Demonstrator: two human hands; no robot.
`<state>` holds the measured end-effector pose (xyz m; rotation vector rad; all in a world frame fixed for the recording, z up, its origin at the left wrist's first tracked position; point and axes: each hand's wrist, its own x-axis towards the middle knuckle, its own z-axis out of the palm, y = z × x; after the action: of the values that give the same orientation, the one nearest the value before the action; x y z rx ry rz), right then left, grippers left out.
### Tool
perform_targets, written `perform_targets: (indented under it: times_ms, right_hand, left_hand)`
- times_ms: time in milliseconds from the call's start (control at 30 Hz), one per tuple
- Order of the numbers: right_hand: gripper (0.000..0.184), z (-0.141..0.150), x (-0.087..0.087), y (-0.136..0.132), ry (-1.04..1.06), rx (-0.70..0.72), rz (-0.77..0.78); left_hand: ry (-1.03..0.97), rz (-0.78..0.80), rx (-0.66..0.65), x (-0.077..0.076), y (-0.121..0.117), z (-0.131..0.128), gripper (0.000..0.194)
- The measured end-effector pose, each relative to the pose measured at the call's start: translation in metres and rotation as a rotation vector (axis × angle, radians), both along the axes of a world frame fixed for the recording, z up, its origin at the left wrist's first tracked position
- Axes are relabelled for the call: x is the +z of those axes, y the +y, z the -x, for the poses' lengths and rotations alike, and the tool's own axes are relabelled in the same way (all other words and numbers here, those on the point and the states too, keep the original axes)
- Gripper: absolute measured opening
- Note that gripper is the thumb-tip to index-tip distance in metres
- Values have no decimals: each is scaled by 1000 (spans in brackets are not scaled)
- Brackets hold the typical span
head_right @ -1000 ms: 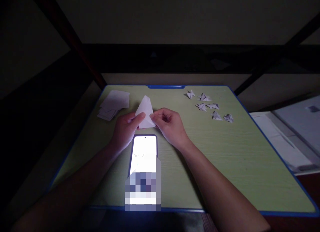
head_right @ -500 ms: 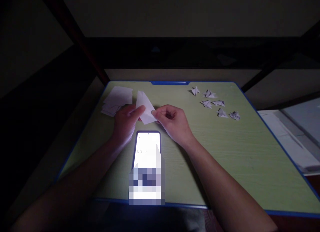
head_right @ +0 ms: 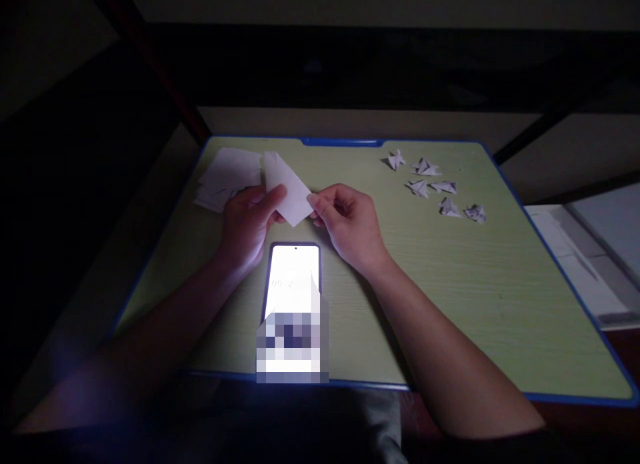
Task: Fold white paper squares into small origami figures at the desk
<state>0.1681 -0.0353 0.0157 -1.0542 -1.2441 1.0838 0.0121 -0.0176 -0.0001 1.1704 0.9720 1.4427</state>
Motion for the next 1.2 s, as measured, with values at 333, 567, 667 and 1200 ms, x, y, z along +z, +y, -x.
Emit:
perform_targets:
  times_ms: [333,567,667,1200]
  right_hand:
    - [41,-3,0,0,-19,6,7]
    - [42,-1,-1,-2,-168,-63,-71]
    - [43,-2,-2,-3,-203,-64,-85]
    - [40,-2,-1,-4,-195,29,-109]
  left_hand:
    - [146,-92,-99,12,-4,-1,38]
    - [130,-61,-51,12,-5,0,33]
    - [132,-30,-47,11,-4,0,34]
    - [136,-6,-60,9,-2,2,39]
